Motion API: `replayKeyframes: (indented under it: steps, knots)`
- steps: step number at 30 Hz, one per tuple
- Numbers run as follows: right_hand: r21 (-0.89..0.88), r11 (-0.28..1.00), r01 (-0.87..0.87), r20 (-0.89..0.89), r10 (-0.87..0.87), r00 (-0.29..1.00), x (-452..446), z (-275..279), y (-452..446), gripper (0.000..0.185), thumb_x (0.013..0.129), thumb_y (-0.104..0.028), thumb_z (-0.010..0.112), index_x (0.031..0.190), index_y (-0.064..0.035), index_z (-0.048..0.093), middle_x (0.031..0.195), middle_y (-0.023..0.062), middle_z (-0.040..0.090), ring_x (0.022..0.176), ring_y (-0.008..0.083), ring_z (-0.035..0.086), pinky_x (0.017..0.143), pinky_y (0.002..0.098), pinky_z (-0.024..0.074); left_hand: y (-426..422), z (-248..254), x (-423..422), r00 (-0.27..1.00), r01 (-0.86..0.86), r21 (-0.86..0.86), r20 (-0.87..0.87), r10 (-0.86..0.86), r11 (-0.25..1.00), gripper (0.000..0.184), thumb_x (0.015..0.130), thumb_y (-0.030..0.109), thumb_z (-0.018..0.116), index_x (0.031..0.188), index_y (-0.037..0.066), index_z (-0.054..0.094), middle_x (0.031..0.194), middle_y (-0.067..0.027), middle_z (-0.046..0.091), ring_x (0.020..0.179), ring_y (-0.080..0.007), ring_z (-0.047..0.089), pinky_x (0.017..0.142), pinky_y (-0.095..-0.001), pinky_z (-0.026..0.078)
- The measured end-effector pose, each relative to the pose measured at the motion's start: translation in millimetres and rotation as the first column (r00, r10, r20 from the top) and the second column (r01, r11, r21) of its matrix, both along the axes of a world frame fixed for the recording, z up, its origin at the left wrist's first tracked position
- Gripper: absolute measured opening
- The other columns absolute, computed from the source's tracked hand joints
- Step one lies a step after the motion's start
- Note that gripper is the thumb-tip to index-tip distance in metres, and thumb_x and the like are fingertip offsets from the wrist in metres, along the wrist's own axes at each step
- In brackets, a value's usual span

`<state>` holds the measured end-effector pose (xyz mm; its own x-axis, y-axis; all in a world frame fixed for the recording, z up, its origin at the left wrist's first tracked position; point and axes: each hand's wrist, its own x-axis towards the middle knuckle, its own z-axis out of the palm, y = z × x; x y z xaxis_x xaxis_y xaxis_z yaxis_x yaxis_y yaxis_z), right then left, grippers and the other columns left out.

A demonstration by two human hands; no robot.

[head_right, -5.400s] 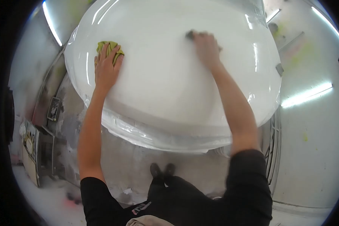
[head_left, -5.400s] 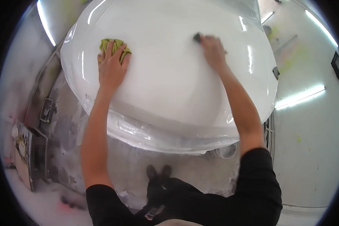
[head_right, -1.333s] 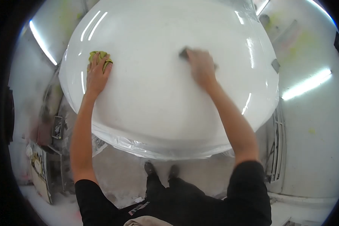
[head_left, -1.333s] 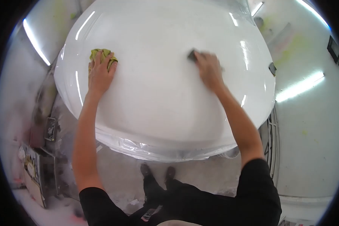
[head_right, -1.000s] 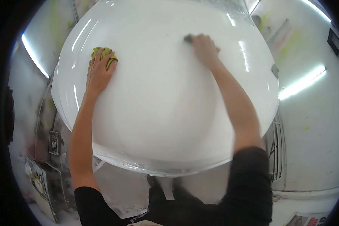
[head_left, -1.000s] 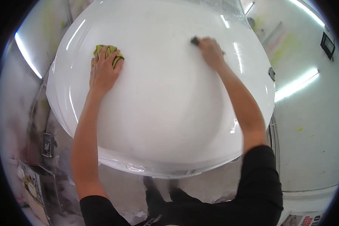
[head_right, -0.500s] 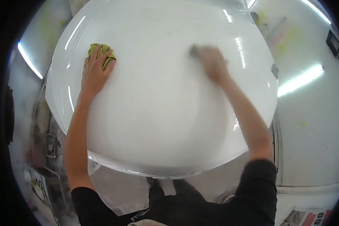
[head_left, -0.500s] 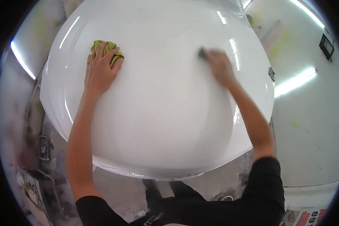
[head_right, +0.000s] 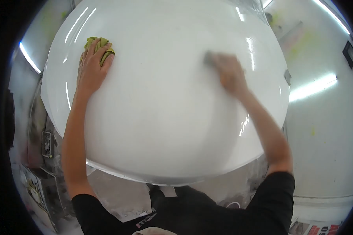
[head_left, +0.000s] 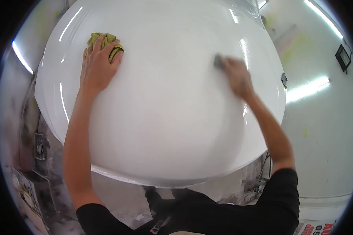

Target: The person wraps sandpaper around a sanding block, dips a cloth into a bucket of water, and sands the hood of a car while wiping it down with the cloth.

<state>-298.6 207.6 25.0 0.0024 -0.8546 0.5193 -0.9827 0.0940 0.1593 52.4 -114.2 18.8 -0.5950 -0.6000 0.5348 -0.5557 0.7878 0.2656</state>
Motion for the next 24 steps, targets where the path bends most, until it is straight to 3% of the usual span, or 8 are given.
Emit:
replayKeyframes:
  steps: [5,8,9,11,13,16,20,24]
  knots:
    - [0.007,0.931,0.365,0.146,-0.362,0.921,-75,37,-162,0.025,0.102,-0.016,0.054,0.123,-0.0114,0.066,0.116,0.0167,0.066,0.112,0.0382,0.061,0.094,0.0486,0.0534,3,-3,4,0.999,0.009,0.015,-0.034,-0.008,1.000,0.046,0.100,0.039,0.063,0.139,0.015,0.066,0.157,-0.0121,0.047,0.147,-0.0379,0.041,0.124,-0.0546,0.029]
    - [-0.059,0.956,0.287,0.003,-0.287,0.958,-49,18,-117,0.028,0.100,-0.014,0.052,0.125,-0.0101,0.063,0.111,0.0176,0.067,0.111,0.0387,0.061,0.090,0.0503,0.0546,3,-1,3,1.000,0.020,0.015,-0.022,-0.020,1.000,0.046,0.100,0.039,0.063,0.139,0.014,0.066,0.157,-0.0121,0.047,0.147,-0.0379,0.041,0.124,-0.0549,0.029]
    - [0.198,0.900,0.387,0.055,-0.405,0.913,-2,34,-79,0.039,0.100,-0.017,0.060,0.138,-0.0080,0.064,0.125,0.0187,0.067,0.119,0.0388,0.059,0.104,0.0459,0.0471,1,-1,3,0.999,0.015,0.017,-0.030,-0.015,1.000,0.046,0.100,0.039,0.063,0.138,0.014,0.066,0.157,-0.0121,0.047,0.147,-0.0378,0.041,0.124,-0.0551,0.028]
    - [-0.009,0.997,0.082,0.073,-0.081,0.994,45,11,9,0.048,0.093,-0.006,0.068,0.141,-0.0060,0.062,0.131,0.0207,0.066,0.117,0.0400,0.060,0.105,0.0457,0.0471,-1,-2,1,1.000,0.014,0.002,-0.011,-0.014,1.000,0.046,0.101,0.039,0.062,0.139,0.014,0.066,0.158,-0.0120,0.046,0.147,-0.0378,0.041,0.125,-0.0553,0.028]
    - [0.018,0.982,0.188,0.259,-0.186,0.948,95,12,53,0.042,0.092,-0.001,0.067,0.134,-0.0046,0.067,0.136,0.0213,0.065,0.126,0.0393,0.059,0.105,0.0446,0.0489,-1,-5,2,1.000,0.021,0.007,-0.006,-0.021,1.000,0.046,0.101,0.040,0.062,0.139,0.014,0.066,0.158,-0.0120,0.046,0.147,-0.0375,0.041,0.125,-0.0555,0.028]
    - [-0.029,1.000,-0.003,0.006,0.003,1.000,0,-2,6,0.047,0.096,-0.005,0.062,0.142,-0.0145,0.064,0.132,0.0126,0.063,0.122,0.0373,0.057,0.102,0.0459,0.0501,2,-4,1,1.000,0.010,0.014,-0.027,-0.009,1.000,0.046,0.101,0.039,0.062,0.138,0.014,0.066,0.158,-0.0122,0.046,0.147,-0.0370,0.042,0.125,-0.0555,0.028]
    - [-0.044,0.950,0.310,0.280,-0.286,0.916,-79,38,-163,0.034,0.100,-0.015,0.058,0.133,-0.0088,0.068,0.117,0.0167,0.069,0.114,0.0416,0.060,0.096,0.0465,0.0499,-2,0,5,0.999,0.016,0.013,-0.039,-0.015,1.000,0.045,0.101,0.039,0.063,0.138,0.014,0.067,0.158,-0.0125,0.046,0.146,-0.0368,0.042,0.124,-0.0549,0.028]
    - [0.069,0.924,0.375,0.119,-0.381,0.917,-46,35,-131,0.037,0.101,-0.015,0.059,0.136,-0.0096,0.066,0.121,0.0184,0.068,0.116,0.0408,0.059,0.099,0.0449,0.0478,-2,-3,3,0.998,0.046,0.021,-0.053,-0.045,0.999,0.044,0.101,0.038,0.062,0.138,0.014,0.067,0.158,-0.0125,0.046,0.146,-0.0371,0.041,0.125,-0.0543,0.028]
